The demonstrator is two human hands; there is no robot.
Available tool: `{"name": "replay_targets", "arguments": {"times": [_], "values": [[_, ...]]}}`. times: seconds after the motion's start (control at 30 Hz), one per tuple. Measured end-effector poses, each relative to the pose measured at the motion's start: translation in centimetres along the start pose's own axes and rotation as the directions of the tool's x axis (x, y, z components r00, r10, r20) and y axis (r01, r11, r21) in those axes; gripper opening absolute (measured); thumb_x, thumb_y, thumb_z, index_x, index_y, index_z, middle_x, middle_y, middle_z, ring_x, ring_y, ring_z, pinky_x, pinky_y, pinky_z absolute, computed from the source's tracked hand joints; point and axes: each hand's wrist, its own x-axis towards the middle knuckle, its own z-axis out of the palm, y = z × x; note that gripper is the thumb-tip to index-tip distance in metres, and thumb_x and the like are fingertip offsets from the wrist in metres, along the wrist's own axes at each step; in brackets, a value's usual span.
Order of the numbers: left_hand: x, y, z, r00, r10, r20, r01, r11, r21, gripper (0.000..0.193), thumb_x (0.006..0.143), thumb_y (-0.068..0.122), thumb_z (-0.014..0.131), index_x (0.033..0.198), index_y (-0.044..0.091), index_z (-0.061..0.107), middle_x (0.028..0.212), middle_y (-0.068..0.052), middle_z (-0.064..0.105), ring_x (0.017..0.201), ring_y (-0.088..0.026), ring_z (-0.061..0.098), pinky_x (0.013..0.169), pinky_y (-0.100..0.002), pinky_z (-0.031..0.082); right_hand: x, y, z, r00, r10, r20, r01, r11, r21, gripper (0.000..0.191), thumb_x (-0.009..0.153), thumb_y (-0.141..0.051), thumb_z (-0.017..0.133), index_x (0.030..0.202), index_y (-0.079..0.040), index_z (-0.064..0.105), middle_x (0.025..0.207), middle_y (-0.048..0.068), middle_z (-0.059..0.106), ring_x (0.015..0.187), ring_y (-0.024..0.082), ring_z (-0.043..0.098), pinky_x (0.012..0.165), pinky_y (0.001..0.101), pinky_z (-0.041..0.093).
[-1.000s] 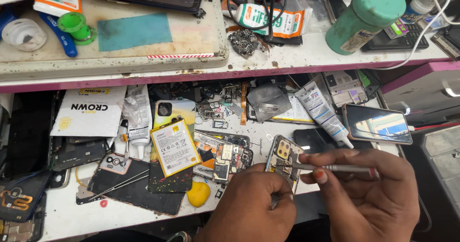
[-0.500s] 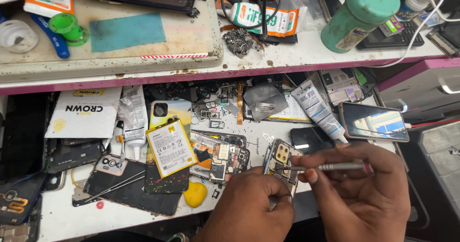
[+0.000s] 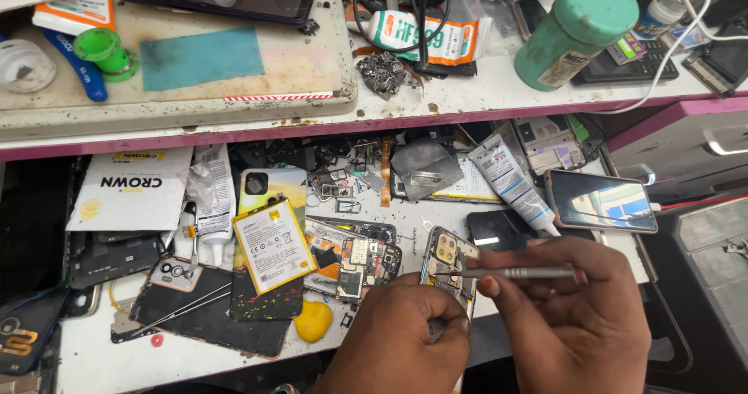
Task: The person uses a precision screwdriver to remove screws from the back of a disassembled smartphone. They repeatedly unscrew fasteners around the camera module and along the frame, then place the screws on the workbench. The phone remains open with the battery and internal components visible throughout.
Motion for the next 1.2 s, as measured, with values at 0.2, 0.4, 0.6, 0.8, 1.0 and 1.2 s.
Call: {"name": "replay_targets", "arguments": {"times": [0.2,0.4,0.6,0.8,1.0,1.2], "values": [[0.0,0.0,0.0,0.991,0.132,-0.030,-0.133,0.990,-0.039,0.010,0.077,0.014,0.073,0.081,0.005,0.077,0.084,-0.014,0.073,0.080,-0.028,0.076,0.073,-0.039,0.059,0.1,-0.2,0.4,0.995,-0.096,0.033,0.097,0.995,-0.024,0.059,0.079,0.014,0.072,0.128,0.003,0.041,0.101,0.024,0.069,0.098,0.025,0.077,0.084,0.0312,0.066],[0.0,0.2,0.0,0.999,0.027,0.029,-0.026,0.998,-0.061,0.010,0.076,0.014,0.072,0.080,0.006,0.076,0.083,-0.013,0.072,0.078,-0.028,0.077,0.072,-0.038,0.060,-0.2,-0.4,1.0,0.997,-0.053,-0.058,0.044,0.986,-0.159,0.060,0.082,0.016,0.073,0.132,0.003,0.042,0.097,0.025,0.073,0.091,0.028,0.077,0.071,0.0310,0.065],[0.1,0.2,0.0,0.994,0.106,-0.016,-0.106,0.994,-0.013,0.009,0.076,0.012,0.072,0.077,0.004,0.076,0.080,-0.015,0.072,0.080,-0.029,0.075,0.074,-0.039,0.058,-0.3,-0.2,1.1,0.994,-0.113,0.006,0.113,0.991,-0.068,0.063,0.083,0.016,0.071,0.135,0.001,0.039,0.097,0.025,0.073,0.094,0.028,0.079,0.078,0.0323,0.069],[0.1,-0.4,0.4,0.999,0.052,0.006,-0.051,0.998,-0.045,0.009,0.076,0.012,0.071,0.078,0.004,0.076,0.081,-0.014,0.073,0.080,-0.027,0.077,0.076,-0.037,0.059,-0.4,0.1,1.3,0.993,-0.114,-0.034,0.111,0.991,-0.074,0.067,0.084,0.016,0.072,0.137,0.000,0.035,0.097,0.026,0.071,0.094,0.028,0.079,0.076,0.0340,0.069],[0.4,-1.4,0.6,0.992,0.117,-0.043,-0.120,0.990,-0.070,0.010,0.080,0.017,0.074,0.083,0.007,0.077,0.085,-0.011,0.073,0.083,-0.028,0.076,0.082,-0.040,0.059,0.6,0.7,-0.3,0.989,-0.104,-0.102,0.110,0.992,0.060,0.070,0.090,0.016,0.063,0.148,-0.003,0.028,0.103,0.028,0.069,0.091,0.027,0.075,0.083,0.0355,0.065],[0.8,-1.3,0.4,0.997,0.042,-0.061,-0.042,0.999,0.001,0.012,0.079,0.022,0.072,0.081,0.011,0.077,0.074,-0.009,0.078,0.081,-0.027,0.078,0.119,-0.043,0.029,5.8,2.3,-11.5,0.965,-0.010,-0.260,0.058,0.982,0.179,0.007,0.114,0.004,0.053,0.114,0.006,0.047,0.136,0.023,0.066,0.100,0.026,0.071,0.087,0.0353,0.060]]}}
